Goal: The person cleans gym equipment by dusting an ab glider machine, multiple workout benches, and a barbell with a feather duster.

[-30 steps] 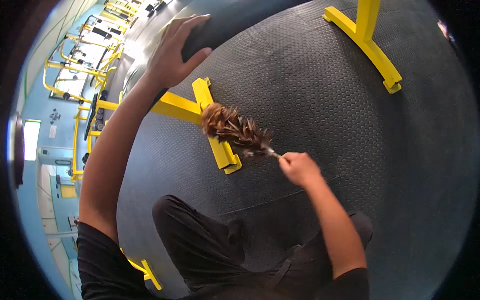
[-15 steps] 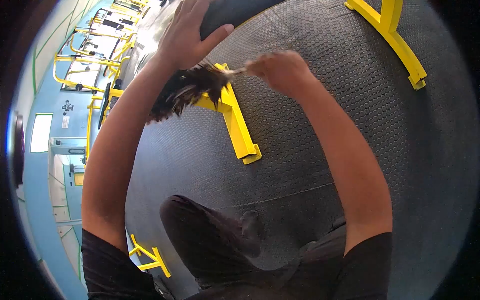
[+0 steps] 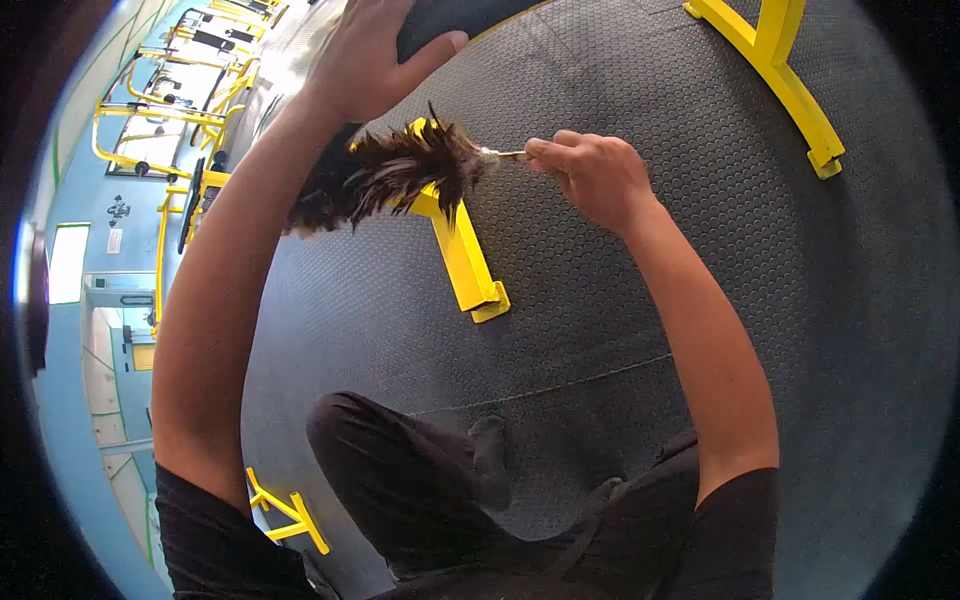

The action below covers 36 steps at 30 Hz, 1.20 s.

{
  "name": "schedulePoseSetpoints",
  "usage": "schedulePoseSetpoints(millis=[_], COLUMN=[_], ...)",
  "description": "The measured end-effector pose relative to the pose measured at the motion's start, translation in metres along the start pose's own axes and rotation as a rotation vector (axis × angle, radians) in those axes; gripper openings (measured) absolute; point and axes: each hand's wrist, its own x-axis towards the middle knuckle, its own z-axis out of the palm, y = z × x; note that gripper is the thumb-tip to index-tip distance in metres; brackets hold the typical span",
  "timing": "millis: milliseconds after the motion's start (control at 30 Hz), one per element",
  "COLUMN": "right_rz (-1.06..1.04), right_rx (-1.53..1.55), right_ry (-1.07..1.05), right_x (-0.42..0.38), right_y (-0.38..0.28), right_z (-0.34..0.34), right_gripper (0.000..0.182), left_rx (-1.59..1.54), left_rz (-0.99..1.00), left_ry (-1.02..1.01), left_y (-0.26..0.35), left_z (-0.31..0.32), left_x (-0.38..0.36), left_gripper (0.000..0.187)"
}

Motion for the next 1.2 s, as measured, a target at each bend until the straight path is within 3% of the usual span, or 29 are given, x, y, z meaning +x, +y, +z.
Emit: schedulePoseSetpoints(millis=[67,200,267,400,467,567,700,767,900,1000,1133,1200], right_rz=[0.000,0.103,0.214,0.182,0.133,0.167,0.323,0.480,0.757,0.743,0.671,0.670], right_rx=[0.048,-0.001,0.008,0.113,0.119,0.144,0.089,0.037,0.164,0.194,0.188,0.345], right_ry=[0.007,-0.289,-0.542,-0.611,-0.781,-0.608,-0.609,-0.668,-0.533,-0.491,-0.638,-0.537], right_x=[-0.005,-0.066,-0.092,-0.136,-0.149,-0.166,-0.162,-0.170,-0.181,-0.167,-0.116,-0.088], right_y=[0.004,0.029,0.028,0.025,0.027,0.042,0.057,0.065,0.089,0.090,0.060,0.050], right_z=[0.006,0.051,0.056,0.043,0.027,0.011,-0.018,-0.028,-0.037,-0.018,0.042,0.084], right_gripper=[0.010,0.013,0.018,0.018,0.018,0.018,0.022,0.025,0.026,0.027,0.032,0.032], left_rx=[-0.043,-0.054,-0.047,-0.041,0.007,0.010,0.000,-0.021,-0.004,-0.038,-0.066,-0.084], left_rz=[-0.024,-0.045,-0.068,-0.025,-0.062,-0.004,-0.032,-0.012,-0.072,-0.085,-0.114,-0.134], left_ry=[-0.035,-0.033,-0.030,-0.001,-0.017,0.032,-0.006,0.014,-0.024,-0.057,-0.084,-0.095], left_y=[0.001,0.002,0.002,0.000,0.001,-0.003,-0.002,-0.004,-0.003,-0.004,-0.007,-0.008], left_z=[-0.002,-0.004,-0.002,0.002,0.003,0.006,0.004,0.005,0.004,0.001,0.001,0.004], left_x=[0.001,0.003,0.001,-0.003,-0.002,-0.003,-0.003,-0.003,-0.001,0.001,0.003,0.002], left_gripper=[0.064,0.064,0.064,0.063,0.063,0.063,0.062,0.063,0.064,0.065,0.067,0.068])
